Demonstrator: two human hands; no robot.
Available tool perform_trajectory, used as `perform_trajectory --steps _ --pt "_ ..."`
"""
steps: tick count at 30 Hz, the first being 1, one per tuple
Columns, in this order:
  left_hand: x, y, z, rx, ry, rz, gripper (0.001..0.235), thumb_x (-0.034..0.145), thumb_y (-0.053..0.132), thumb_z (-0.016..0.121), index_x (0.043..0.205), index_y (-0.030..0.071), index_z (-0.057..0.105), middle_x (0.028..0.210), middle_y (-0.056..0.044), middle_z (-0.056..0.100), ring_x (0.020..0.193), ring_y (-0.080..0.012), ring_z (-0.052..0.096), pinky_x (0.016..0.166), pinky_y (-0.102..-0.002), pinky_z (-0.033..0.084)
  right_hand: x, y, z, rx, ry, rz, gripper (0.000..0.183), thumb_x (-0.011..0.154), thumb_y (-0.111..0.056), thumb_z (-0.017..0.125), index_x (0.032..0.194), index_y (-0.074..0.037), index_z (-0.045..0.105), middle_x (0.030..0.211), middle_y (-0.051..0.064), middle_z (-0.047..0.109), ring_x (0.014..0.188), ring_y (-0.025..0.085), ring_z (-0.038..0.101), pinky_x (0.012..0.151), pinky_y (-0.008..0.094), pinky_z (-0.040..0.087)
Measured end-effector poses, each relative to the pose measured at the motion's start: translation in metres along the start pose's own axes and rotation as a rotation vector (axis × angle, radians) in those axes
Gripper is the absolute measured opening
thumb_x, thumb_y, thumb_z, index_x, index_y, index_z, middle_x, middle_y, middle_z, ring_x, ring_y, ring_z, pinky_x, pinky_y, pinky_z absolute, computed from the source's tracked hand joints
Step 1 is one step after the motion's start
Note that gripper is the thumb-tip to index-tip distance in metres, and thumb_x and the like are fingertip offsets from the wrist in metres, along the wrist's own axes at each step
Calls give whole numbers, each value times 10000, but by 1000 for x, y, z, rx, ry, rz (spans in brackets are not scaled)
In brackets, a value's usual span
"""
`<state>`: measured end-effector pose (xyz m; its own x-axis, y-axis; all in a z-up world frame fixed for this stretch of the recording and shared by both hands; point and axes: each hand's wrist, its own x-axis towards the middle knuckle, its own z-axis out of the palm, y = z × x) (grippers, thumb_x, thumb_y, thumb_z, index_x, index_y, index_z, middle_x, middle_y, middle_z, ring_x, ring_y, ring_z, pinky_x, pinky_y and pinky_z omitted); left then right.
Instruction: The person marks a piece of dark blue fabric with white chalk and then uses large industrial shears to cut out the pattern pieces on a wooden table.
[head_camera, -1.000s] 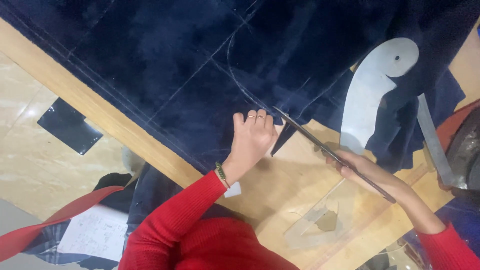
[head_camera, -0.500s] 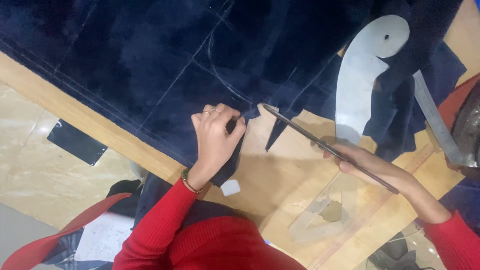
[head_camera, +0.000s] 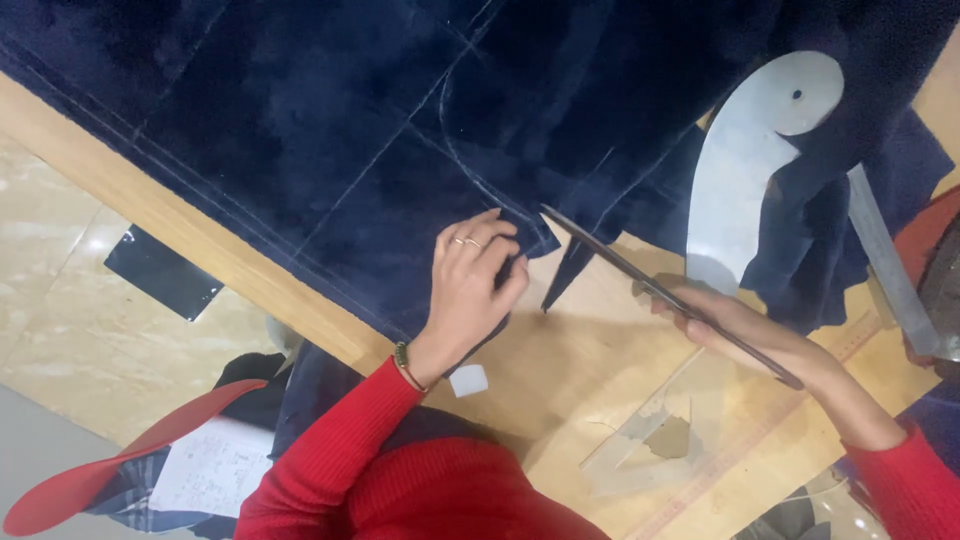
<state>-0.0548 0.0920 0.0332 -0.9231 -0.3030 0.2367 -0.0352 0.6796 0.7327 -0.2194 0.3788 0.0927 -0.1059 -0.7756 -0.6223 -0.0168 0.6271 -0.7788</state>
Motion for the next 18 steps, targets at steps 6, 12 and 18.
perform_trajectory --steps 6,12,18 --pt "29 -28 -24 -396 -176 -265 66 878 63 612 824 101 625 1002 -66 718 972 -217 687 875 -350 484 -29 28 2 18 -4 248 827 843 -627 426 1538 -179 466 1230 -20 629 1030 117 595 909 231 434" --pt "57 -33 -45 -543 -459 -625 159 898 192 590 764 155 667 1120 -46 753 1063 -103 665 902 -269 446 -30 7 15 44 -13 296 694 824 -643 454 1300 -176 644 1196 -19 657 1058 120 633 886 262 506" --pt "53 -39 -44 -547 -476 -638 247 947 303 541 889 155 730 1175 -47 748 1085 -151 682 998 -332 517 -22 13 21 15 -10 114 704 876 -665 381 1311 -161 608 1271 27 660 1146 182 623 955 310 459"
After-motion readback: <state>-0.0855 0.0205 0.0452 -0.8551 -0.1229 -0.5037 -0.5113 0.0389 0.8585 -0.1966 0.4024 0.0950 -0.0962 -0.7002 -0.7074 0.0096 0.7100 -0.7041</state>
